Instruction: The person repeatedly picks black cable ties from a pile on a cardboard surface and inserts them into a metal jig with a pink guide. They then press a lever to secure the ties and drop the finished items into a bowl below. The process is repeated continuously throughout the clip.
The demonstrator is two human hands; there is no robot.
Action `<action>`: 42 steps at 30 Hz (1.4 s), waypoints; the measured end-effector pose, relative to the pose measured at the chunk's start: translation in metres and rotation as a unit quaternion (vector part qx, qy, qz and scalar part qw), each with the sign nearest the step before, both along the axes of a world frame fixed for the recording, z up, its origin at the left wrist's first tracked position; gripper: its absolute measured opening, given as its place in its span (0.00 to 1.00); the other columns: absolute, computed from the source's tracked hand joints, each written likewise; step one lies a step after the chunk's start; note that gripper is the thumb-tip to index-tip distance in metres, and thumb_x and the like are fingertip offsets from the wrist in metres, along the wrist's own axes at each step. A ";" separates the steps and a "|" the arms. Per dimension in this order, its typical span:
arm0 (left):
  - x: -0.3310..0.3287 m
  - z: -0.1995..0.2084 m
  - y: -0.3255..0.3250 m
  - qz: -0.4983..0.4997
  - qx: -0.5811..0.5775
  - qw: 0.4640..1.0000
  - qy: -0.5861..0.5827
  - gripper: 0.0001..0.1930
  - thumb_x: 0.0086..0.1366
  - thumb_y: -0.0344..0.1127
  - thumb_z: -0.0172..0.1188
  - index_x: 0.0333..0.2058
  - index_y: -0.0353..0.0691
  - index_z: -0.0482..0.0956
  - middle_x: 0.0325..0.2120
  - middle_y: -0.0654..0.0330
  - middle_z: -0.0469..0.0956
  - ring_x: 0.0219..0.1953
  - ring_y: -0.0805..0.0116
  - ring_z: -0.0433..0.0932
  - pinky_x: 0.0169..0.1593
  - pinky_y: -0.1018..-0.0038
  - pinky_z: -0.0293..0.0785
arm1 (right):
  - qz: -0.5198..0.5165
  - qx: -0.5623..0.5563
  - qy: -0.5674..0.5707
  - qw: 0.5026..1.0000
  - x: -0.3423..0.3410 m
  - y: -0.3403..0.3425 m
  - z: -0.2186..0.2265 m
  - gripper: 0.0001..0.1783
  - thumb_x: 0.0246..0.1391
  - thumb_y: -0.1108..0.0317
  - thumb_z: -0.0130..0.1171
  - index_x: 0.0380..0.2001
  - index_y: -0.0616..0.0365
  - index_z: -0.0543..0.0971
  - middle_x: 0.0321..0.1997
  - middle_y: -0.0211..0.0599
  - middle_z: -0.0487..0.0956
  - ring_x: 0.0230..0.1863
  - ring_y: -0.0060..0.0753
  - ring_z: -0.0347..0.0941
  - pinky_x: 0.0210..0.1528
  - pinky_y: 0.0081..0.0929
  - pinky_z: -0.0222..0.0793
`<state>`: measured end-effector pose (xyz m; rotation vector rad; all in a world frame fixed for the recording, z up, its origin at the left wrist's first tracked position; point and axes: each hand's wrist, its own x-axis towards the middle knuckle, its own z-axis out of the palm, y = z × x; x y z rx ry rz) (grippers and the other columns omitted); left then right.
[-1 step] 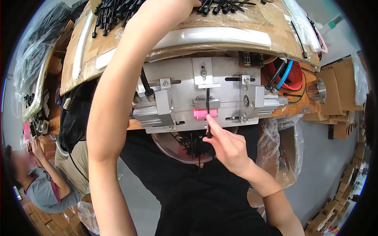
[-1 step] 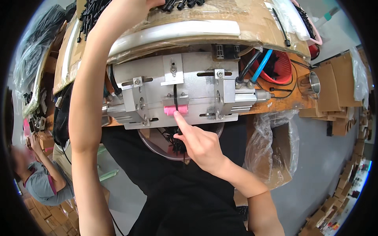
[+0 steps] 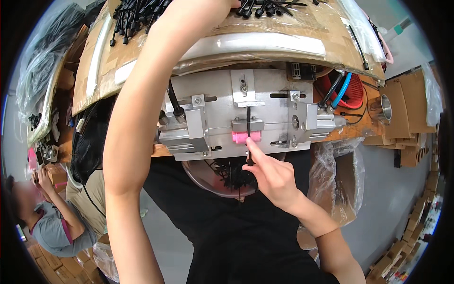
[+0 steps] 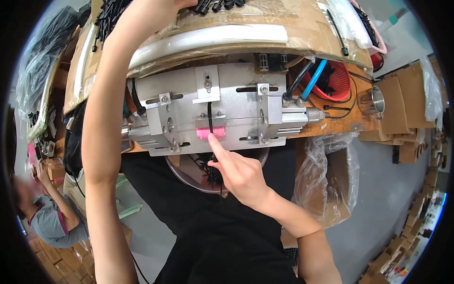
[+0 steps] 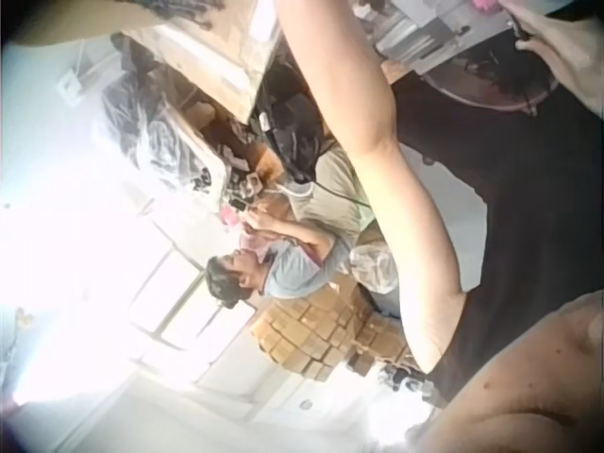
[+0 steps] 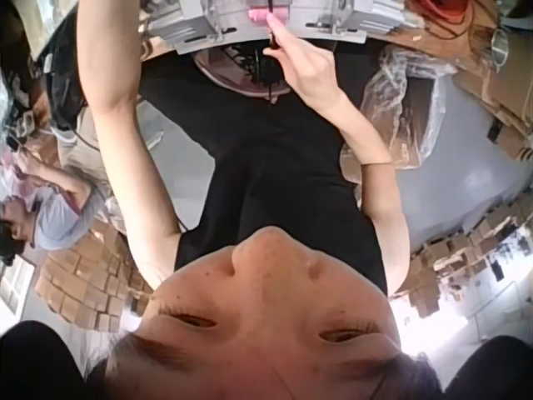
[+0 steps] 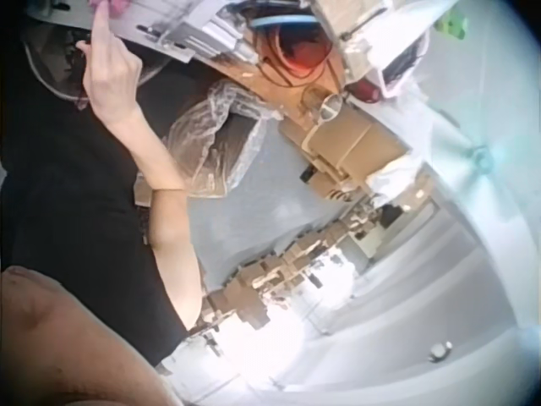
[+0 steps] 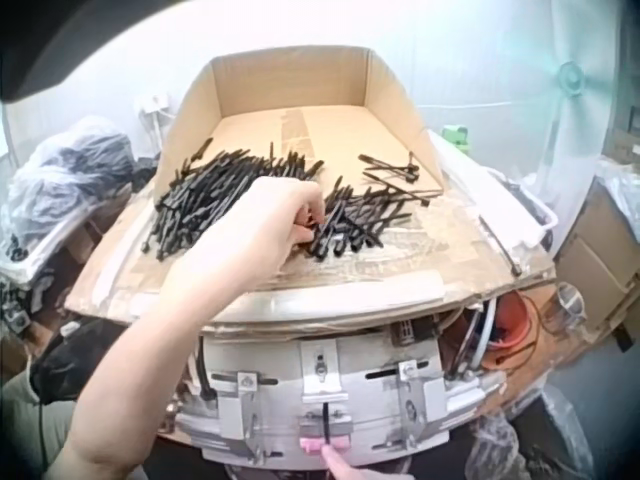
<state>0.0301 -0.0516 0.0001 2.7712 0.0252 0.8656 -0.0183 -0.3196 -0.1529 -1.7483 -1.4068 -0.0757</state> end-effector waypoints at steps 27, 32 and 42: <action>-0.173 -0.091 -0.129 0.046 -0.102 0.994 0.003 0.33 0.50 0.20 0.62 0.60 0.32 0.71 0.35 0.56 0.75 0.37 0.60 0.74 0.44 0.67 0.72 | -0.248 -0.159 -0.127 0.947 0.226 -0.008 0.128 0.11 0.55 0.72 0.61 0.42 0.55 0.80 0.27 0.32 0.71 0.29 0.26 0.67 0.34 0.28 0.65; -0.153 -0.124 -0.174 0.087 -0.053 0.991 0.091 0.35 0.51 0.20 0.57 0.61 0.23 0.64 0.34 0.57 0.67 0.35 0.64 0.69 0.44 0.73 0.72 | -0.304 -0.193 -0.110 0.926 0.238 -0.006 0.132 0.10 0.60 0.71 0.58 0.45 0.54 0.82 0.26 0.23 0.69 0.27 0.16 0.61 0.32 0.19 0.63; -0.147 -0.127 -0.173 0.102 -0.015 0.983 0.150 0.38 0.51 0.21 0.57 0.63 0.23 0.60 0.34 0.58 0.67 0.37 0.65 0.69 0.47 0.73 0.72 | 0.009 0.106 0.328 0.939 0.149 -0.045 0.117 0.15 0.63 0.63 0.59 0.42 0.67 0.79 0.37 0.33 0.76 0.32 0.20 0.68 0.39 0.19 0.66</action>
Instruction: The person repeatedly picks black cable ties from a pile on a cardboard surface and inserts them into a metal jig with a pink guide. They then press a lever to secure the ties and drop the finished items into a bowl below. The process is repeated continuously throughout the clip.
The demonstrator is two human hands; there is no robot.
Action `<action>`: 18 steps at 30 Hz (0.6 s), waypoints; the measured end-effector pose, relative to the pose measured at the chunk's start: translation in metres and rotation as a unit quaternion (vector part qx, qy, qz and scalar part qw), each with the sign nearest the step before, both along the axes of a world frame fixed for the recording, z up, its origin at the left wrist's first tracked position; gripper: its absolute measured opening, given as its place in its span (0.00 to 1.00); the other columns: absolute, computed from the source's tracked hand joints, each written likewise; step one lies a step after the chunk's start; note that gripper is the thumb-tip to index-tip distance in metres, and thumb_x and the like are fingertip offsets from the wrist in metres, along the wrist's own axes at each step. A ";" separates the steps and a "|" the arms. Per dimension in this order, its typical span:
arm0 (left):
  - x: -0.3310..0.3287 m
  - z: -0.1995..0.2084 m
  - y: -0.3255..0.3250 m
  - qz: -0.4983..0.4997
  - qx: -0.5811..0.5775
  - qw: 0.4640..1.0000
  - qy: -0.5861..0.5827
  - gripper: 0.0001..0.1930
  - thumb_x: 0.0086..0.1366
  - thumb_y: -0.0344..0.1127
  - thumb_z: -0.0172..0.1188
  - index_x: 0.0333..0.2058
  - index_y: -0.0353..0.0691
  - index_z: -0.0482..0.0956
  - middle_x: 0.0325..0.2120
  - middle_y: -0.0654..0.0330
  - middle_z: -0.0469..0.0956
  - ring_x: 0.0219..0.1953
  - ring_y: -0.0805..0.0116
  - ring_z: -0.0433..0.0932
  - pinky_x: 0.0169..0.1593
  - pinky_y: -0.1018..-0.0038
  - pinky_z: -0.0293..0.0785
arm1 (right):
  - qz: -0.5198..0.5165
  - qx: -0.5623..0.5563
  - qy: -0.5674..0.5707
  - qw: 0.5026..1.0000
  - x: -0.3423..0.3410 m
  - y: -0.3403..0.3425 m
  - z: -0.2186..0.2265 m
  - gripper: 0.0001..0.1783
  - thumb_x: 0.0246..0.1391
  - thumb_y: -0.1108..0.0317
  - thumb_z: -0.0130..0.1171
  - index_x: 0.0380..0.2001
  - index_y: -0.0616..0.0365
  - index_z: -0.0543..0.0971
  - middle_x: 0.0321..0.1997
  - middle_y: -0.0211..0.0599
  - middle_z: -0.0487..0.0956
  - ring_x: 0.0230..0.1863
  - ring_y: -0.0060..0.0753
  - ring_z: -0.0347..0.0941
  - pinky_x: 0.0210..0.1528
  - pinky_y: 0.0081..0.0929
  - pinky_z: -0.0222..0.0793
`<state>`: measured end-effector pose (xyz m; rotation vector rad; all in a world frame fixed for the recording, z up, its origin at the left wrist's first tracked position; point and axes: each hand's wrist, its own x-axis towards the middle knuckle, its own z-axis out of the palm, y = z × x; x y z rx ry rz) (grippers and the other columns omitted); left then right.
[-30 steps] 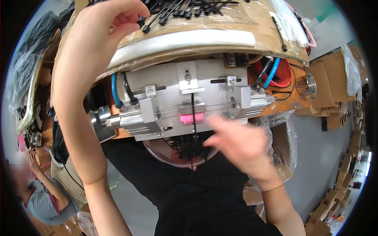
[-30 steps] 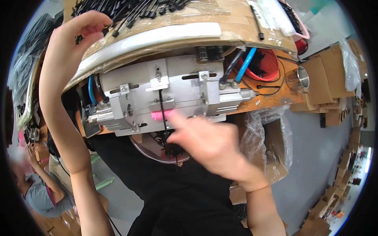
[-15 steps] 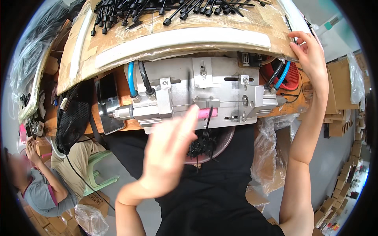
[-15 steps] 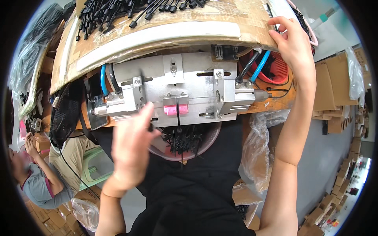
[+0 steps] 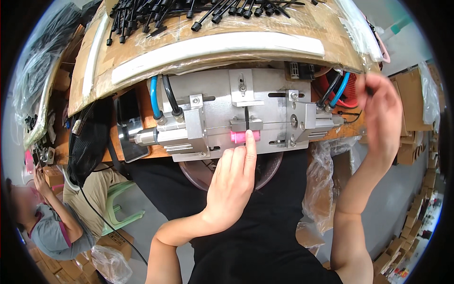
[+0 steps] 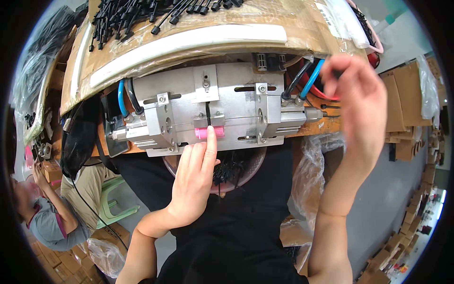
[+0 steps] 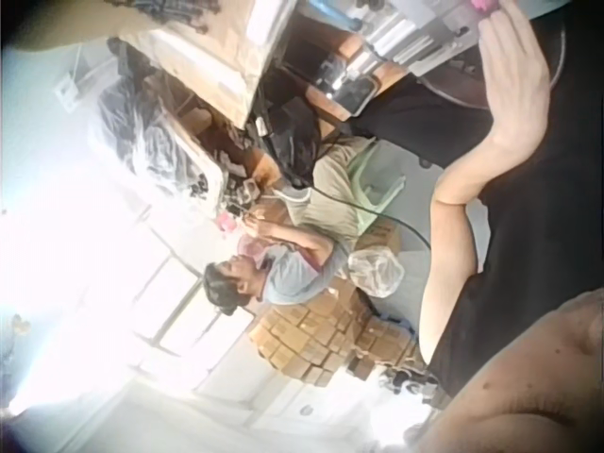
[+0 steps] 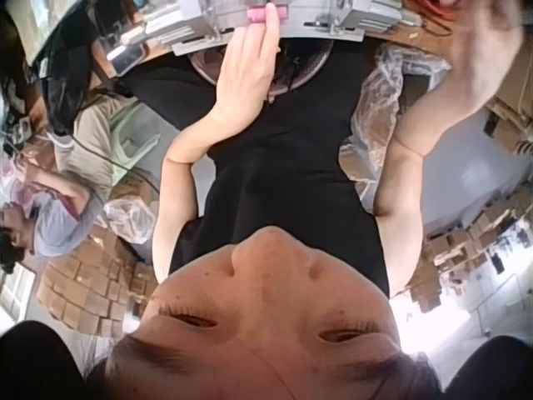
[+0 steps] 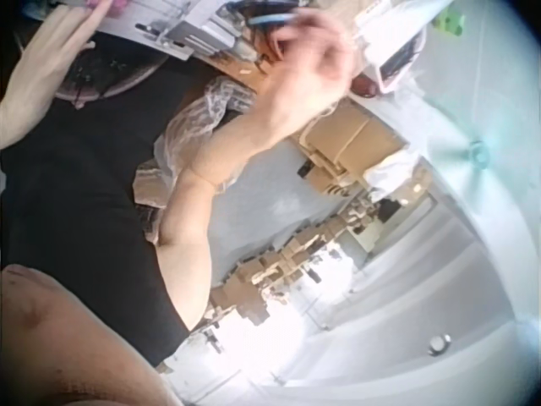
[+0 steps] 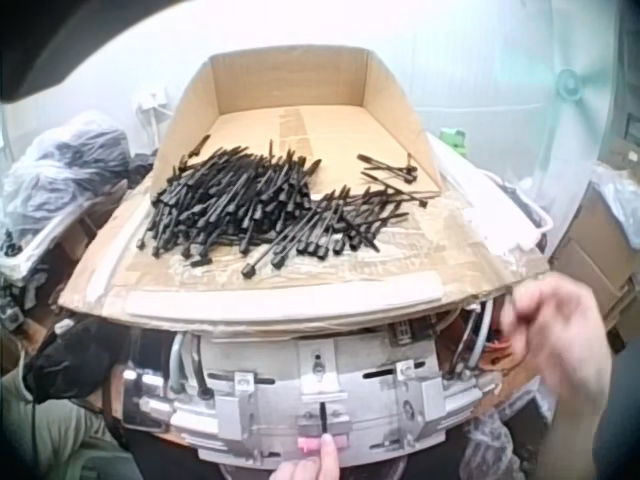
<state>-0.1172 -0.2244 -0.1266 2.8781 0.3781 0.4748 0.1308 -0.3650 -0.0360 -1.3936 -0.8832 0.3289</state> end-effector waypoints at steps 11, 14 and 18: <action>-0.027 0.034 0.007 0.061 -0.122 0.988 -0.070 0.37 0.49 0.21 0.68 0.61 0.32 0.69 0.43 0.54 0.70 0.42 0.56 0.71 0.45 0.64 0.71 | -0.094 -0.102 -0.369 0.919 -0.149 0.040 -0.109 0.34 0.38 0.78 0.72 0.54 0.71 0.75 0.34 0.41 0.75 0.34 0.42 0.72 0.36 0.35 0.72; -0.032 0.031 0.006 0.060 -0.130 0.987 -0.071 0.37 0.48 0.20 0.68 0.60 0.33 0.70 0.42 0.54 0.71 0.40 0.57 0.70 0.44 0.65 0.70 | -0.113 -0.110 -0.362 0.919 -0.158 0.049 -0.116 0.35 0.33 0.79 0.73 0.51 0.71 0.77 0.32 0.39 0.76 0.31 0.40 0.72 0.35 0.34 0.71; -0.037 0.027 0.006 0.060 -0.142 0.985 -0.077 0.38 0.48 0.17 0.68 0.61 0.34 0.69 0.41 0.55 0.70 0.38 0.60 0.68 0.43 0.68 0.69 | -0.083 -0.121 -0.345 0.927 -0.162 0.053 -0.114 0.34 0.40 0.76 0.70 0.54 0.72 0.74 0.33 0.41 0.75 0.32 0.41 0.71 0.34 0.34 0.70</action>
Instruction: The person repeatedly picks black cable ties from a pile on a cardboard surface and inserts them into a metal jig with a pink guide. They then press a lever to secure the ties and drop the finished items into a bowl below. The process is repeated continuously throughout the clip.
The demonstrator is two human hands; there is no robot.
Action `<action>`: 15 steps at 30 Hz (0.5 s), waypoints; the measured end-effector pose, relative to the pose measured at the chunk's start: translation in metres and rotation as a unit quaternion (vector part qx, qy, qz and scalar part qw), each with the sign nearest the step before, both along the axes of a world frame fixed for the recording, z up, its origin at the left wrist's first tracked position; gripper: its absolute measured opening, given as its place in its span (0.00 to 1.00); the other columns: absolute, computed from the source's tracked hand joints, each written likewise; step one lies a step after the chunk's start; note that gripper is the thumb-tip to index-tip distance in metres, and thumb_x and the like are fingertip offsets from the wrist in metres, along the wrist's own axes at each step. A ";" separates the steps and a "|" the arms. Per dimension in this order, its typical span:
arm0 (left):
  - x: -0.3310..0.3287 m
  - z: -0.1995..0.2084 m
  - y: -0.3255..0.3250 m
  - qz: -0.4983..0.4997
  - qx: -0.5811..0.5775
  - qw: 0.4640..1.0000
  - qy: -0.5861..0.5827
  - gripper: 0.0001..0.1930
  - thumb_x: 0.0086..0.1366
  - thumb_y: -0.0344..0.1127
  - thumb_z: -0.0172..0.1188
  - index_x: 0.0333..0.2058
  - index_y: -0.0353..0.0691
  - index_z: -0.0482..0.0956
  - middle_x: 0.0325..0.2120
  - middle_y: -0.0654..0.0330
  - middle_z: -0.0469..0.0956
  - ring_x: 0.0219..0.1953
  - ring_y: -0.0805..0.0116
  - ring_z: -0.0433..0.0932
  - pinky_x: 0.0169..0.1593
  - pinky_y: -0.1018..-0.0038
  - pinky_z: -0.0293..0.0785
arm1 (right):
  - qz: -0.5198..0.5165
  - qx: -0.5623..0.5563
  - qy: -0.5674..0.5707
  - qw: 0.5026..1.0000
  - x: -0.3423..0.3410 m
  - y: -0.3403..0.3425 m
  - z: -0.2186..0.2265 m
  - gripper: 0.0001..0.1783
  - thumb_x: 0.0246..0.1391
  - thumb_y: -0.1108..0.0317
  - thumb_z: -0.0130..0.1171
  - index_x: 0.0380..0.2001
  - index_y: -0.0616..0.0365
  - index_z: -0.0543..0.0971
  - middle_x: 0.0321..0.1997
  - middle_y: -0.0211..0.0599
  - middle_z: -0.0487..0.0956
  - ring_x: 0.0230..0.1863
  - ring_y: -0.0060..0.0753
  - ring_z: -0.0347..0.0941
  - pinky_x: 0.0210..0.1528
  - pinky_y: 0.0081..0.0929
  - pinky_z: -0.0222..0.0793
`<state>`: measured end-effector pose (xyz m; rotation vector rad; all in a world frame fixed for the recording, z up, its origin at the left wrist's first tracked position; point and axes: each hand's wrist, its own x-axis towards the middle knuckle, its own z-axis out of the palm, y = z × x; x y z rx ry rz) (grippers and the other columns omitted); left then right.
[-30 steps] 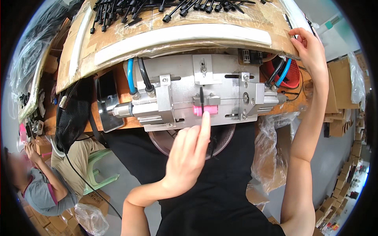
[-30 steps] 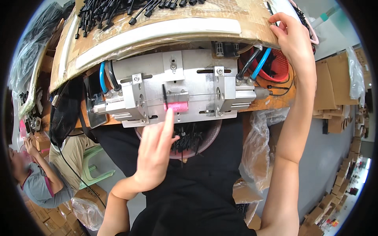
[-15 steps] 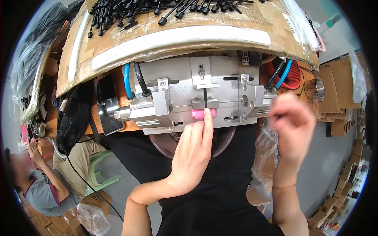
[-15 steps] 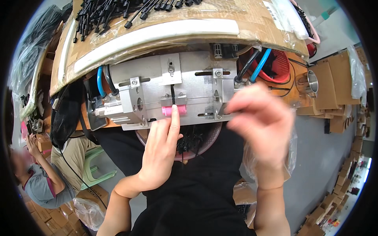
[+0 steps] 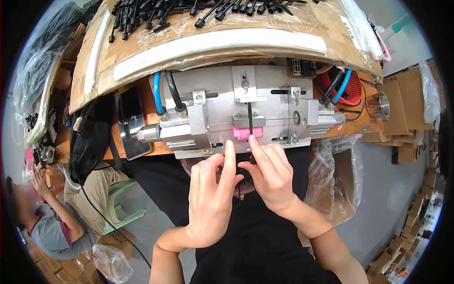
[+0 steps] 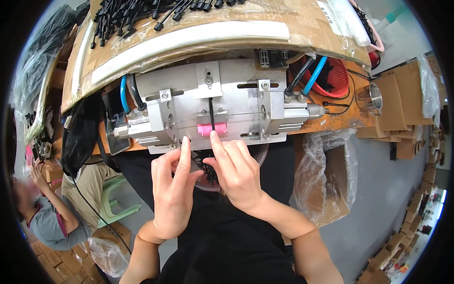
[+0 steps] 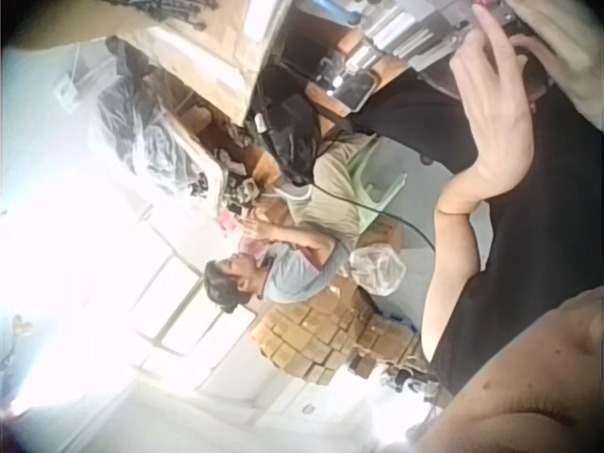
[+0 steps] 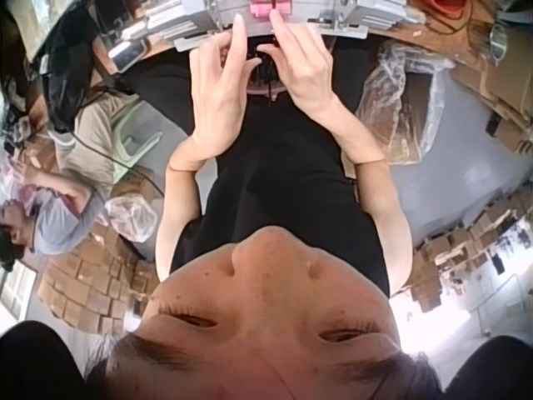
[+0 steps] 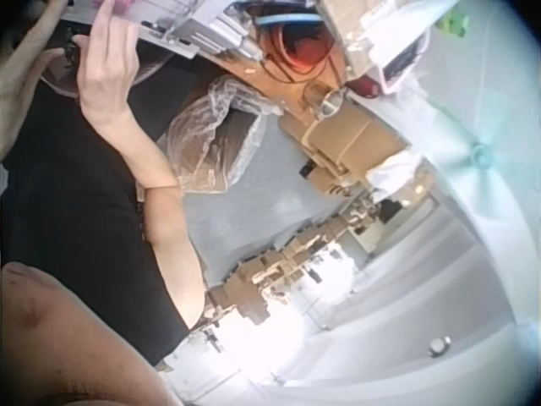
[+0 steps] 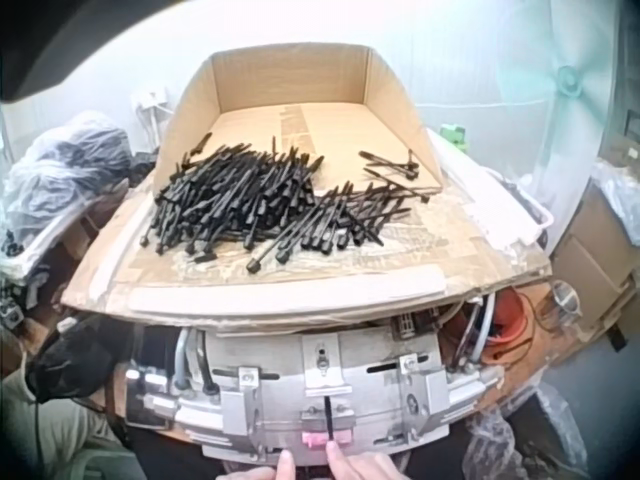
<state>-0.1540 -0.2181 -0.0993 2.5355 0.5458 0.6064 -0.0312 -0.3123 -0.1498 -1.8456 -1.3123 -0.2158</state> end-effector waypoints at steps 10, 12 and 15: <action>0.002 0.013 0.009 -0.015 0.001 1.000 -0.018 0.37 0.48 0.19 0.69 0.61 0.32 0.70 0.41 0.55 0.70 0.39 0.59 0.69 0.44 0.68 0.69 | -0.018 -0.052 -0.031 0.998 -0.003 0.001 0.016 0.31 0.43 0.73 0.68 0.53 0.73 0.74 0.32 0.40 0.73 0.33 0.41 0.71 0.35 0.33 0.70; 0.011 0.030 0.023 -0.022 0.021 0.999 -0.030 0.35 0.49 0.19 0.68 0.60 0.34 0.72 0.40 0.55 0.71 0.40 0.58 0.70 0.46 0.68 0.69 | -0.017 -0.082 -0.036 0.996 -0.002 -0.001 0.029 0.30 0.45 0.72 0.67 0.53 0.72 0.74 0.31 0.39 0.73 0.33 0.41 0.71 0.36 0.32 0.71; 0.051 0.051 0.066 -0.007 0.092 0.991 -0.092 0.28 0.53 0.19 0.66 0.55 0.38 0.76 0.38 0.53 0.72 0.40 0.57 0.72 0.47 0.69 0.69 | -0.005 -0.069 -0.096 0.993 0.025 0.002 0.062 0.26 0.46 0.73 0.66 0.51 0.66 0.77 0.31 0.38 0.72 0.36 0.39 0.71 0.35 0.33 0.71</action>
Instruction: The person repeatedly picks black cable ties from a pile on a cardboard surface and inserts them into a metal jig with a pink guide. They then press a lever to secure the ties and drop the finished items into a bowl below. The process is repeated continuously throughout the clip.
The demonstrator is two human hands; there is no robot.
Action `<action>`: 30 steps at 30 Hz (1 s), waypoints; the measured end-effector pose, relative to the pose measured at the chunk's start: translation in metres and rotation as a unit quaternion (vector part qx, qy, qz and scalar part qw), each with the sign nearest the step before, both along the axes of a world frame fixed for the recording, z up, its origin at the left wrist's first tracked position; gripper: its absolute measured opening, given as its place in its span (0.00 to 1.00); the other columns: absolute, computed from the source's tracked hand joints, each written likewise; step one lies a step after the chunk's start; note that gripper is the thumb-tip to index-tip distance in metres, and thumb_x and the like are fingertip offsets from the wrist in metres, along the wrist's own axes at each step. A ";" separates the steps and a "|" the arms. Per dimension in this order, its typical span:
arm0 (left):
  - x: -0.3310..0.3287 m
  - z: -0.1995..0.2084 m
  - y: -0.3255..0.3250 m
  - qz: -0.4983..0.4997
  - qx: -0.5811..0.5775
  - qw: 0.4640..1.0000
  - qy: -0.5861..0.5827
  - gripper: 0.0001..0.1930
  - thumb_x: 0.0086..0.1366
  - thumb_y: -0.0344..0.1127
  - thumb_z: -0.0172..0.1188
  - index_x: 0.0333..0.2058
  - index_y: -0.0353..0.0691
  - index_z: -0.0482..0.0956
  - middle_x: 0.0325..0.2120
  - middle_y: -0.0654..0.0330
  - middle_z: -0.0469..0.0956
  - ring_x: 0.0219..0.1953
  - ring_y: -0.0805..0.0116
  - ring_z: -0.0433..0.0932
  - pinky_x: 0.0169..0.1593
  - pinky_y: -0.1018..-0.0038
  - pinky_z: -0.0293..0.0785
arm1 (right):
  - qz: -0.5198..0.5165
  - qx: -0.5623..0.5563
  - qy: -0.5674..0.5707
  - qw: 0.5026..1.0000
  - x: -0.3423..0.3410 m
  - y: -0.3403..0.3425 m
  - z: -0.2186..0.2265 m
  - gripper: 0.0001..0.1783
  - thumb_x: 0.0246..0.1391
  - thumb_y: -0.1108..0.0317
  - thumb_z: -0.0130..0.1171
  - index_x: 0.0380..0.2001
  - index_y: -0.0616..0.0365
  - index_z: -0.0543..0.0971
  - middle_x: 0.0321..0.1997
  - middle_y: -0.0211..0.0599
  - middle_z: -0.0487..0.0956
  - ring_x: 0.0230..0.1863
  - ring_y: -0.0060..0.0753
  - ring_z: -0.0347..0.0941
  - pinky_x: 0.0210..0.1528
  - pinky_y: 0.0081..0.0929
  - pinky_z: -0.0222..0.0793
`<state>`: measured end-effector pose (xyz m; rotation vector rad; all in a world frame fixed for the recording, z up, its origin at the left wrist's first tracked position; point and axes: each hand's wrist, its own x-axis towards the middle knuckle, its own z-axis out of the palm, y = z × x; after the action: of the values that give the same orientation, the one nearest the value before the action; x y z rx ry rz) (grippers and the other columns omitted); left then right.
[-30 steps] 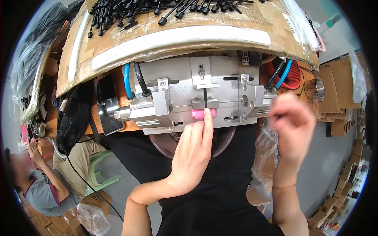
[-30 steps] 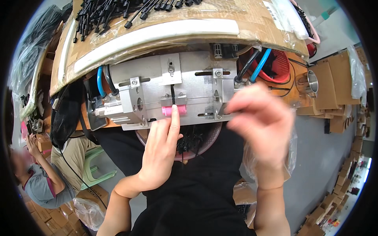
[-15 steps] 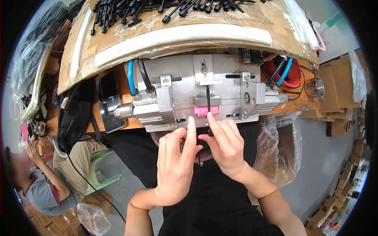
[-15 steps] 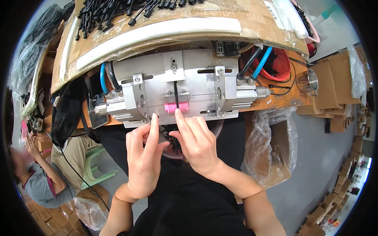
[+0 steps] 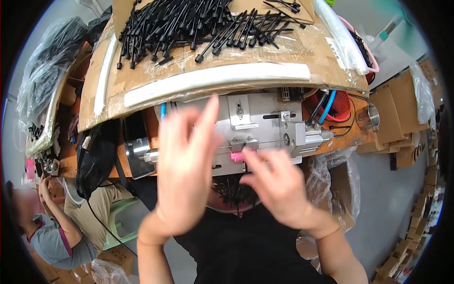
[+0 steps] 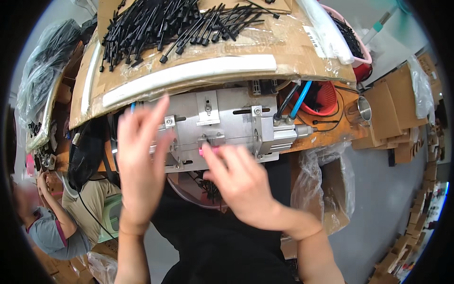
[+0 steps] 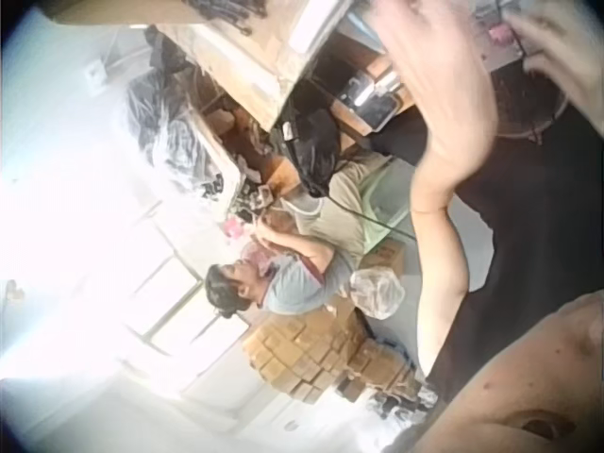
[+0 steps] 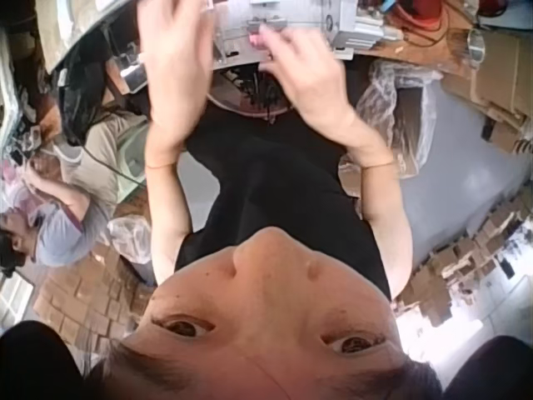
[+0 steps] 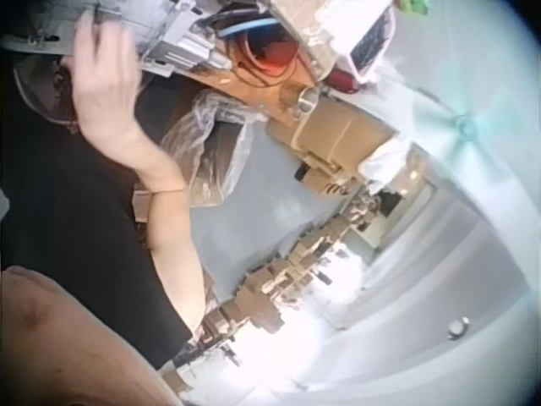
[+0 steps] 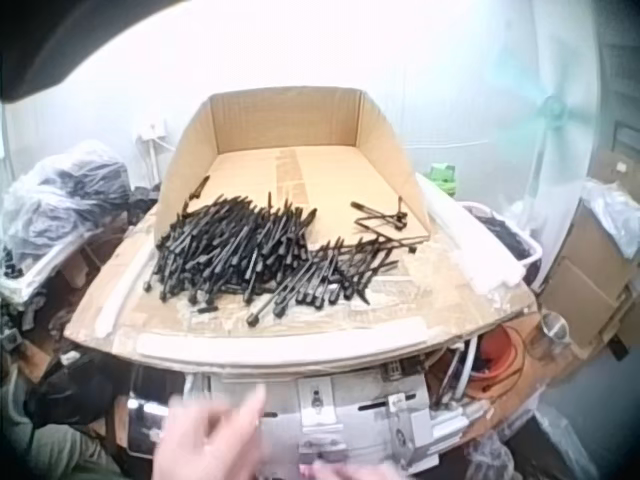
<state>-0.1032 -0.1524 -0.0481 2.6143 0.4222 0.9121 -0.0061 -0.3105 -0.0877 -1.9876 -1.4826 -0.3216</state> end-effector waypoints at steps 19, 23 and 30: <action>0.030 0.043 0.105 -0.085 -0.024 0.993 0.078 0.13 0.56 0.20 0.63 0.41 0.33 0.77 0.28 0.59 0.74 0.33 0.67 0.74 0.42 0.75 0.73 | 0.241 -0.154 -0.296 0.911 0.174 0.117 0.114 0.08 0.51 0.74 0.62 0.37 0.58 0.82 0.35 0.38 0.79 0.38 0.36 0.76 0.39 0.31 0.70; 0.011 0.016 0.042 0.035 -0.008 0.999 -0.025 0.34 0.51 0.17 0.64 0.60 0.40 0.72 0.30 0.59 0.72 0.31 0.66 0.72 0.41 0.71 0.71 | 0.245 0.012 -0.092 0.965 0.199 0.129 0.093 0.11 0.57 0.69 0.61 0.43 0.56 0.85 0.28 0.38 0.84 0.25 0.35 0.78 0.31 0.31 0.71; -0.024 -0.064 -0.066 -0.068 0.058 0.993 0.077 0.33 0.57 0.29 0.62 0.61 0.26 0.66 0.33 0.59 0.69 0.33 0.66 0.69 0.37 0.72 0.68 | 0.054 0.034 0.171 0.983 0.185 0.100 0.148 0.16 0.64 0.63 0.58 0.45 0.66 0.81 0.24 0.33 0.81 0.24 0.18 0.74 0.28 0.17 0.68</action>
<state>-0.1272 -0.2181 -0.1126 2.7907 0.2314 0.7149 0.1787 -0.2109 0.0604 -1.7943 -1.3315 0.0184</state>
